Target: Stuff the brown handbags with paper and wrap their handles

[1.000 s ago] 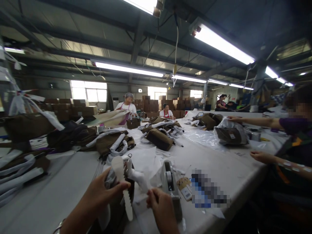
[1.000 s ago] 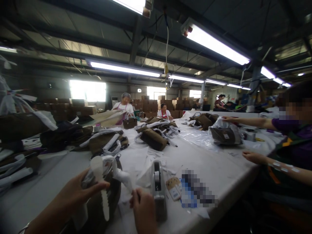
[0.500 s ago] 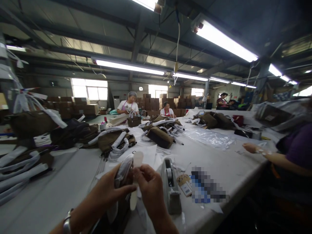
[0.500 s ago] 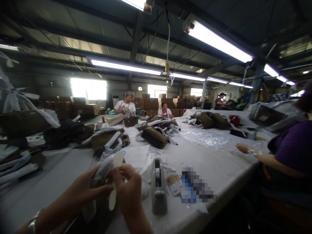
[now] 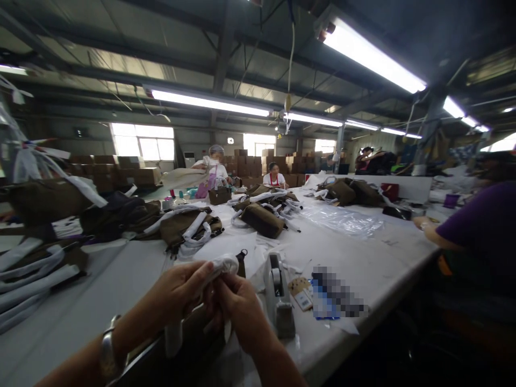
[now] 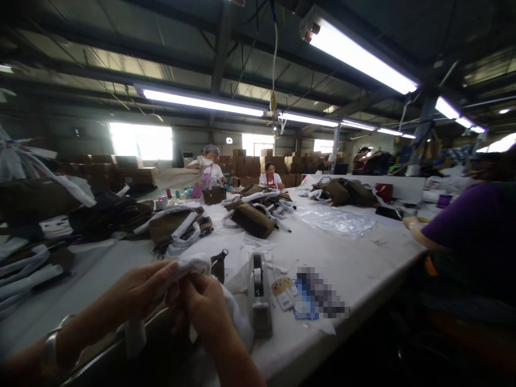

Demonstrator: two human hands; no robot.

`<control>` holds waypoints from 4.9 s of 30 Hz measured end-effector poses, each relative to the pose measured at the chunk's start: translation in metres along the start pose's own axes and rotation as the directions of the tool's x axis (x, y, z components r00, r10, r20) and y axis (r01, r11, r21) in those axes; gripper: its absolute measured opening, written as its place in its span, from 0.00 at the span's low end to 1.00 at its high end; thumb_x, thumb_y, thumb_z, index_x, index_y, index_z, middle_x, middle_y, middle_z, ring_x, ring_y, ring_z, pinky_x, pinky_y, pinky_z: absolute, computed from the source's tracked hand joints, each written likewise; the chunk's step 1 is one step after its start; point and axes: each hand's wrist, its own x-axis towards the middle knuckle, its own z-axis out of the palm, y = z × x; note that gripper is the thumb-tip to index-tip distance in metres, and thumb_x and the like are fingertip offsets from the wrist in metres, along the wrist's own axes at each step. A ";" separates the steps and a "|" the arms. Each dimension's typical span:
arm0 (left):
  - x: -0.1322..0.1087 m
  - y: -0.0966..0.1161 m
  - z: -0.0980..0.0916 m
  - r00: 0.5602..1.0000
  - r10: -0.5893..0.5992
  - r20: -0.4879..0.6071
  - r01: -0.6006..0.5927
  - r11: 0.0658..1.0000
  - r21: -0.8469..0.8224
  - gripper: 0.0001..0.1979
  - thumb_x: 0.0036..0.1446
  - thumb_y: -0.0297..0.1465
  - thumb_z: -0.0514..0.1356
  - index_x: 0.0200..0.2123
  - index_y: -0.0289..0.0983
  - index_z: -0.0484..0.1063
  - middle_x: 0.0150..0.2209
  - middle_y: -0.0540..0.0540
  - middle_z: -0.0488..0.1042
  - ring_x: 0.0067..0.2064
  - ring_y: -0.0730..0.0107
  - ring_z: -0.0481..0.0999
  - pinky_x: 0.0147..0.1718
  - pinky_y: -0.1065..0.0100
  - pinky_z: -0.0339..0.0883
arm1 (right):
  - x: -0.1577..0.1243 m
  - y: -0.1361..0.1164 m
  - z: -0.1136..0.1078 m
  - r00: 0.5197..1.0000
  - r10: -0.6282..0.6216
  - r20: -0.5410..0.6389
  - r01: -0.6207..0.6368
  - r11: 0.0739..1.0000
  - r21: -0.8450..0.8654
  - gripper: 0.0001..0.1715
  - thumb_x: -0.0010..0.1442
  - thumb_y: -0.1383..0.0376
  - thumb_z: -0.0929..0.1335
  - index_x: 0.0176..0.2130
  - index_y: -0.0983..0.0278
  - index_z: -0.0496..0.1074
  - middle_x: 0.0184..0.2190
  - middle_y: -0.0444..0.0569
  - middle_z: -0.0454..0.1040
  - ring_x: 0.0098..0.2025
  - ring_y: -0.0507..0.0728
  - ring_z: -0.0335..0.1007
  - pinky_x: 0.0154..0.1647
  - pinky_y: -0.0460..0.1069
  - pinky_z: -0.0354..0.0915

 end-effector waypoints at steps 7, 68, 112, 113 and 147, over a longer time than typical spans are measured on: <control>-0.012 -0.023 -0.017 0.966 -0.088 -0.243 0.059 0.990 -0.124 0.33 0.57 0.64 0.55 0.42 0.39 0.72 0.25 0.48 0.79 0.26 0.63 0.78 0.25 0.69 0.68 | 0.013 -0.008 0.010 0.999 -0.040 -0.010 0.041 0.996 0.079 0.27 0.60 0.43 0.72 0.31 0.65 0.74 0.22 0.43 0.74 0.16 0.46 0.60 0.16 0.41 0.54; -0.009 0.016 -0.031 0.943 0.096 -0.318 -0.075 0.994 0.077 0.29 0.46 0.56 0.67 0.39 0.38 0.81 0.34 0.45 0.83 0.35 0.58 0.80 0.35 0.65 0.74 | -0.025 -0.026 -0.013 0.979 -0.168 0.117 0.149 0.977 0.154 0.14 0.64 0.61 0.73 0.49 0.62 0.78 0.46 0.52 0.82 0.21 0.42 0.61 0.20 0.39 0.53; -0.008 0.015 -0.027 0.930 0.109 -0.352 -0.078 0.992 0.101 0.29 0.48 0.56 0.66 0.40 0.38 0.81 0.36 0.45 0.84 0.37 0.56 0.81 0.35 0.66 0.73 | -0.015 -0.046 -0.002 0.840 -0.540 0.049 0.489 0.716 -0.498 0.10 0.63 0.66 0.71 0.40 0.57 0.85 0.42 0.50 0.78 0.41 0.55 0.74 0.42 0.47 0.69; -0.009 0.017 -0.027 0.923 0.114 -0.368 -0.087 0.992 0.089 0.28 0.47 0.56 0.67 0.40 0.38 0.81 0.36 0.44 0.84 0.37 0.56 0.81 0.35 0.65 0.74 | -0.012 -0.049 0.000 0.831 -0.555 0.041 0.495 0.703 -0.511 0.08 0.63 0.63 0.73 0.38 0.57 0.85 0.43 0.50 0.77 0.44 0.56 0.73 0.43 0.46 0.69; -0.025 0.037 -0.030 0.858 0.331 -0.392 -0.294 0.943 0.154 0.29 0.52 0.48 0.69 0.55 0.40 0.78 0.39 0.46 0.86 0.39 0.55 0.86 0.42 0.63 0.81 | 0.018 -0.063 0.007 0.593 -0.772 0.229 0.690 0.340 -0.639 0.08 0.69 0.62 0.69 0.41 0.59 0.80 0.40 0.46 0.79 0.36 0.51 0.75 0.39 0.45 0.68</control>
